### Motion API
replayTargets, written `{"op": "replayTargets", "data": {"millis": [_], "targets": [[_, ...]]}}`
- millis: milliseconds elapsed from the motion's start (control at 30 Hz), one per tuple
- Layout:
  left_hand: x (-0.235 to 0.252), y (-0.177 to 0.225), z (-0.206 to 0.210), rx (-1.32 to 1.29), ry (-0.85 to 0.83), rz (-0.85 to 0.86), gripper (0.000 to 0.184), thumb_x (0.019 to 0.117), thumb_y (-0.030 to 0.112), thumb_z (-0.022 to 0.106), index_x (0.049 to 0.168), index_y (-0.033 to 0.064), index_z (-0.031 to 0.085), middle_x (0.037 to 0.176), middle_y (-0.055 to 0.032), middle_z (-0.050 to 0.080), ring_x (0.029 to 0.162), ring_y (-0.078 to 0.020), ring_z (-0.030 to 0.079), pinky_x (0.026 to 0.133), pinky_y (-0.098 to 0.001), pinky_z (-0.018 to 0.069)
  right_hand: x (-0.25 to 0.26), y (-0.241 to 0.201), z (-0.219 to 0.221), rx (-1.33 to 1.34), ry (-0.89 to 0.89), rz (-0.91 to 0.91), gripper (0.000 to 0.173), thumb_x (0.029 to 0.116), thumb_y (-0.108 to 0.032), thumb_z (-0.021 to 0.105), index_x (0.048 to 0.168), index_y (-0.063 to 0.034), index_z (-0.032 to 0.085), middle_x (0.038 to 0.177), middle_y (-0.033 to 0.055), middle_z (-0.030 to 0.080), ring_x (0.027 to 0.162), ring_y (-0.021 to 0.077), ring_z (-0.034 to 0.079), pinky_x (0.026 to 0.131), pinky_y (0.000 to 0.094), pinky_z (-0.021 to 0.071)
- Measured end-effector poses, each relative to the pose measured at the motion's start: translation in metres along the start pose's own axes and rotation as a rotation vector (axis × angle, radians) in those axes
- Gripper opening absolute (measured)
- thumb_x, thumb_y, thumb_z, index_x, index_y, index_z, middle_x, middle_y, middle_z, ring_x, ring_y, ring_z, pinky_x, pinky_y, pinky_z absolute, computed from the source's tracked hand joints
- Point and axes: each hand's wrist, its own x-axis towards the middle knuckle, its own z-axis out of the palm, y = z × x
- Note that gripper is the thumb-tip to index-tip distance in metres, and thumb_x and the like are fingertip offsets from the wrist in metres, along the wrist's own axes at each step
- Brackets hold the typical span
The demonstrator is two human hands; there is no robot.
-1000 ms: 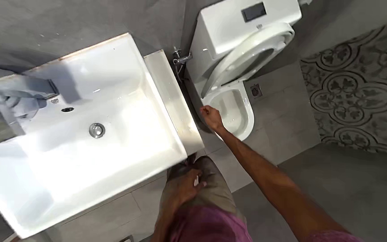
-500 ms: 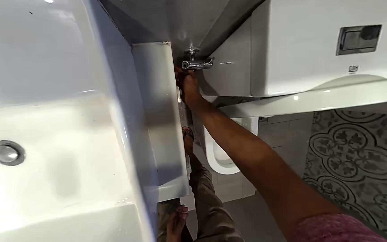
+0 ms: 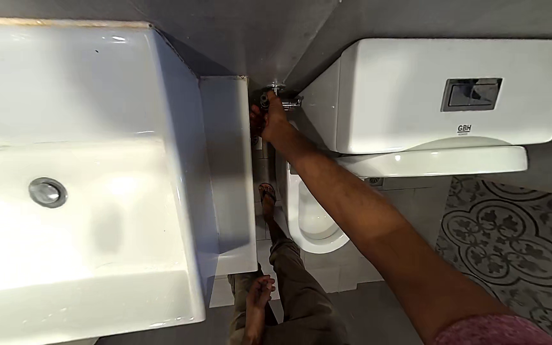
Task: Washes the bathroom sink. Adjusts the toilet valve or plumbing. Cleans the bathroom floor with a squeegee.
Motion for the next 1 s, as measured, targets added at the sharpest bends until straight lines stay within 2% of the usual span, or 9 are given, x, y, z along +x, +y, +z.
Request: {"op": "replayTargets", "data": {"millis": [333, 467, 600, 700, 767, 833, 900, 967, 1000], "targets": [[0.009, -0.003, -0.011, 0.042, 0.01, 0.012, 0.03, 0.1013, 0.015, 0.059, 0.123, -0.0039, 0.062, 0.11, -0.0133, 0.071, 0.096, -0.0173, 0.069, 0.086, -0.0323, 0.0572, -0.045, -0.021, 0.006, -0.373, 0.075, -0.076, 0.051, 0.1085, -0.033, 0.048, 0.152, -0.0142, 0.029, 0.128, 0.0174, 0.064, 0.098, 0.0259, 0.071, 0.074, 0.036, 0.0594], [0.021, 0.002, -0.006, 0.094, -0.012, 0.021, 0.035, 0.1004, 0.021, 0.061, 0.126, -0.0028, 0.063, 0.114, -0.0149, 0.069, 0.101, -0.0197, 0.068, 0.091, -0.0362, 0.0556, -0.062, 0.001, 0.001, -0.748, 0.157, -0.467, 0.039, 0.1047, -0.029, 0.055, 0.137, -0.0084, 0.048, 0.104, 0.0161, 0.07, 0.082, 0.0278, 0.074, 0.065, 0.0446, 0.0628], [0.039, 0.01, 0.013, 0.162, -0.125, 0.026, 0.037, 0.1018, 0.025, 0.061, 0.128, -0.0009, 0.062, 0.115, -0.0155, 0.068, 0.103, -0.0218, 0.067, 0.093, -0.0402, 0.0546, -0.067, 0.022, -0.054, -1.639, 0.083, -0.918, 0.03, 0.0989, -0.024, 0.058, 0.123, -0.007, 0.063, 0.093, 0.016, 0.072, 0.084, 0.0346, 0.071, 0.073, 0.0568, 0.0569], [0.059, 0.018, 0.038, 0.187, -0.134, 0.115, 0.065, 0.0982, 0.03, 0.067, 0.149, -0.002, 0.042, 0.142, -0.02, 0.057, 0.128, -0.0267, 0.06, 0.108, -0.0431, 0.05, -0.081, 0.059, -0.116, -2.206, -0.318, -0.746, 0.03, 0.0947, -0.02, 0.066, 0.123, -0.0106, 0.067, 0.099, 0.0185, 0.072, 0.091, 0.0403, 0.07, 0.076, 0.0634, 0.0558], [0.073, 0.024, 0.057, 0.178, -0.067, 0.239, 0.09, 0.0966, 0.039, 0.068, 0.161, -0.0017, 0.019, 0.163, -0.0236, 0.031, 0.149, -0.0303, 0.038, 0.12, -0.045, 0.0367, -0.093, 0.082, -0.147, -2.391, -0.613, -0.512, 0.03, 0.0913, -0.023, 0.07, 0.118, -0.0104, 0.07, 0.099, 0.017, 0.073, 0.094, 0.0392, 0.07, 0.08, 0.064, 0.0537], [0.086, 0.032, 0.073, 0.168, 0.01, 0.426, 0.091, 0.0985, 0.037, 0.064, 0.162, -0.0039, 0.014, 0.168, -0.0251, 0.019, 0.156, -0.0325, 0.023, 0.127, -0.0471, 0.0233, -0.113, 0.098, -0.166, -2.375, -0.804, -0.264, 0.033, 0.0897, -0.026, 0.073, 0.116, -0.0068, 0.069, 0.099, 0.0196, 0.072, 0.095, 0.0412, 0.068, 0.083, 0.0666, 0.0514], [0.092, 0.039, 0.085, 0.136, 0.053, 0.58, 0.06, 0.1006, 0.026, 0.06, 0.149, -0.0075, 0.045, 0.155, -0.0258, 0.045, 0.146, -0.035, 0.041, 0.122, -0.0524, 0.0297, -0.124, 0.101, -0.17, -2.28, -0.865, -0.139, 0.035, 0.0961, -0.035, 0.067, 0.114, -0.0058, 0.065, 0.091, 0.0154, 0.069, 0.084, 0.0338, 0.068, 0.078, 0.0592, 0.0525], [0.093, 0.038, 0.095, 0.062, 0.026, 0.611, 0.031, 0.1047, 0.021, 0.054, 0.117, -0.0028, 0.068, 0.106, -0.0116, 0.072, 0.103, -0.0189, 0.069, 0.097, -0.0393, 0.0544, -0.134, 0.091, -0.153, -2.269, -0.695, -0.184, 0.047, 0.1034, -0.047, 0.055, 0.123, -0.0058, 0.064, 0.095, 0.0184, 0.071, 0.087, 0.037, 0.07, 0.081, 0.0607, 0.0543], [0.091, 0.033, 0.099, 0.003, -0.01, 0.586, 0.03, 0.1069, 0.02, 0.048, 0.112, -0.0027, 0.067, 0.087, -0.0044, 0.069, 0.081, -0.0108, 0.066, 0.081, -0.0302, 0.0562, -0.137, 0.084, -0.141, -2.321, -0.517, -0.311, 0.051, 0.1055, -0.051, 0.049, 0.127, -0.0074, 0.064, 0.099, 0.0216, 0.071, 0.094, 0.0421, 0.07, 0.083, 0.0631, 0.0529]]}}
